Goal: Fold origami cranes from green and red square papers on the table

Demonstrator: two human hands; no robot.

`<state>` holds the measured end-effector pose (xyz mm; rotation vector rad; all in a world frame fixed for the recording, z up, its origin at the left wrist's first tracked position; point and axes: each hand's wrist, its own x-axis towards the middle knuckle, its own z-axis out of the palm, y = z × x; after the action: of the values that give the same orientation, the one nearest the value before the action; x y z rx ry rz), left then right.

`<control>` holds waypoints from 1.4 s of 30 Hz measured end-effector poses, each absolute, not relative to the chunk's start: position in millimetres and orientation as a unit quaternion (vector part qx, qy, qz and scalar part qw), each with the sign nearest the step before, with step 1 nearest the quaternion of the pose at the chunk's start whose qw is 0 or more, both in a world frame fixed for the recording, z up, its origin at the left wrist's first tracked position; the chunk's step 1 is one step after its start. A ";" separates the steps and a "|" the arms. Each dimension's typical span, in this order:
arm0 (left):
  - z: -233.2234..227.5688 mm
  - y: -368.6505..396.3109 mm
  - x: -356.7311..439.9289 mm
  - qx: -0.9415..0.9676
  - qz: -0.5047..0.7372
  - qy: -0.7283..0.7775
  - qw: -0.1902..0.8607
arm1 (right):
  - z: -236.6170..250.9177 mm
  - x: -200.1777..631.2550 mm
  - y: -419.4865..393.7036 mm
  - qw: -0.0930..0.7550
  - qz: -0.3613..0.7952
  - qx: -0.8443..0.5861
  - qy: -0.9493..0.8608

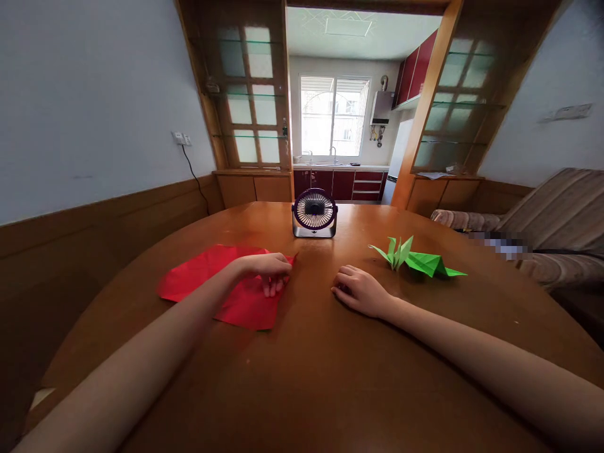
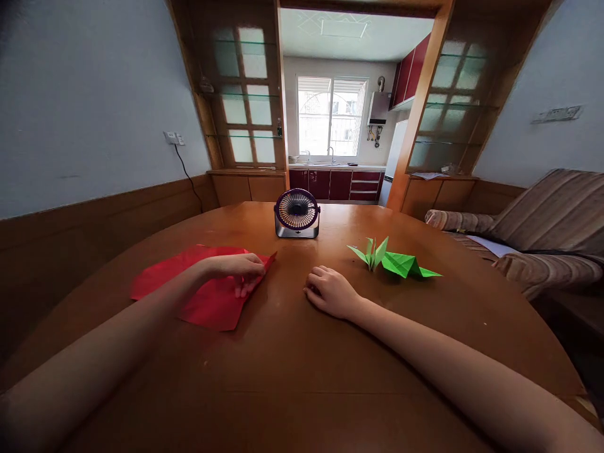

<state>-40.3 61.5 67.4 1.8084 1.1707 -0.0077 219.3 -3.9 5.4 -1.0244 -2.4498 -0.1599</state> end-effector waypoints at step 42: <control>-7.1 51.8 22.1 0.827 0.295 0.451 0.162 | 1.7 216.6 -7.7 0.273 0.028 -0.367 -0.889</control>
<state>22.1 51.8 -7.1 2.3594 1.2877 0.8411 216.6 -7.7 1.7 -0.9867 -2.3926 0.0755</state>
